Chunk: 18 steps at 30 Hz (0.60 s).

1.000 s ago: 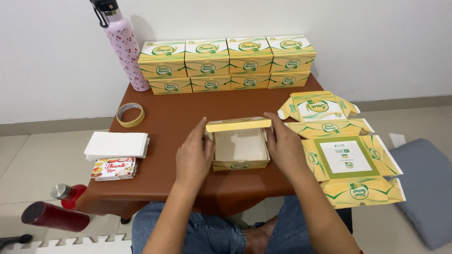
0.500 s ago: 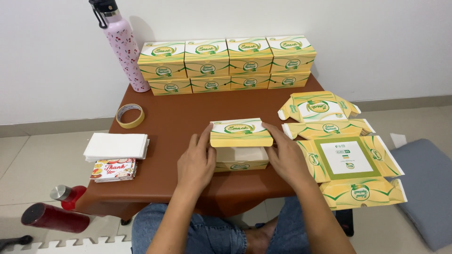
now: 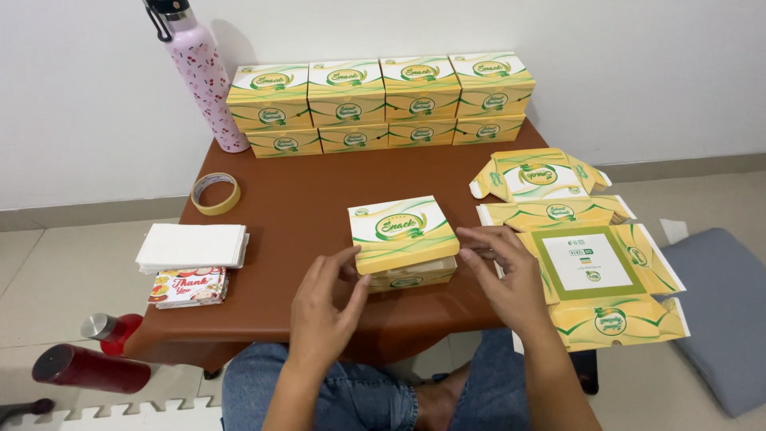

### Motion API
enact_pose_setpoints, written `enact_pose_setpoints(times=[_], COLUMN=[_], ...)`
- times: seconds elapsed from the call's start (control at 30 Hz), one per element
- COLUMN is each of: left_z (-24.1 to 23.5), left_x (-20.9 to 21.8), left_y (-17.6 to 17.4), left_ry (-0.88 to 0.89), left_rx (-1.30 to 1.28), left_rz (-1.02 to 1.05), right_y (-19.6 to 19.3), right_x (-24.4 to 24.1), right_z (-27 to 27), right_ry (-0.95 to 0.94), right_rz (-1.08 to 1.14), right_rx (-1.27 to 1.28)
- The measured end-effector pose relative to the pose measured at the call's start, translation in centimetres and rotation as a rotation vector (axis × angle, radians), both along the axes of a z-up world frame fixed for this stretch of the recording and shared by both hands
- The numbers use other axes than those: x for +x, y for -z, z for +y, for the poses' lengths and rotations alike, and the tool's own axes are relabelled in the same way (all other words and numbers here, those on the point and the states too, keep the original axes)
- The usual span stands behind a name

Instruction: Manually assembling cardboard snack boxes by folding flat templates along pre-scored lines and tucking in the flaps.

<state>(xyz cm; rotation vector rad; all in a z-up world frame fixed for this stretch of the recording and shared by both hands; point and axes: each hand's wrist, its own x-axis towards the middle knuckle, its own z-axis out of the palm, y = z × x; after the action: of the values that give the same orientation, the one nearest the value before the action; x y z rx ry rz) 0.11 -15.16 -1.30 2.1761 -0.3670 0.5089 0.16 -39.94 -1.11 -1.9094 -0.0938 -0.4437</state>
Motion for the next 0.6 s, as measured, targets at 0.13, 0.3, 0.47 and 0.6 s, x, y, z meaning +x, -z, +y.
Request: enact_pose_setpoints(times=[0.13,0.3,0.47,0.6], left_z=[-0.7,-0.8,-0.6,-0.3], left_x=[0.2,0.3,0.5,0.6], left_y=[1.3,1.6,1.7,1.9], left_ry=[-0.071,-0.065,-0.1,-0.083], left_rx=[0.057,-0.009,0.026,0.029], left_rz=[-0.086,-0.115,-0.178,-0.191], right_y=[1.2,1.9,1.6,1.7], right_x=[0.0,-0.2,-0.1,0.0], right_z=[1.0,1.2,1.2,1.4], right_ry=[0.087,0.104,0.104,0.052], right_rz=[-0.158,-0.107,-0.124,-0.07], right_rx=[-0.129,-0.11,-0.116,0.099])
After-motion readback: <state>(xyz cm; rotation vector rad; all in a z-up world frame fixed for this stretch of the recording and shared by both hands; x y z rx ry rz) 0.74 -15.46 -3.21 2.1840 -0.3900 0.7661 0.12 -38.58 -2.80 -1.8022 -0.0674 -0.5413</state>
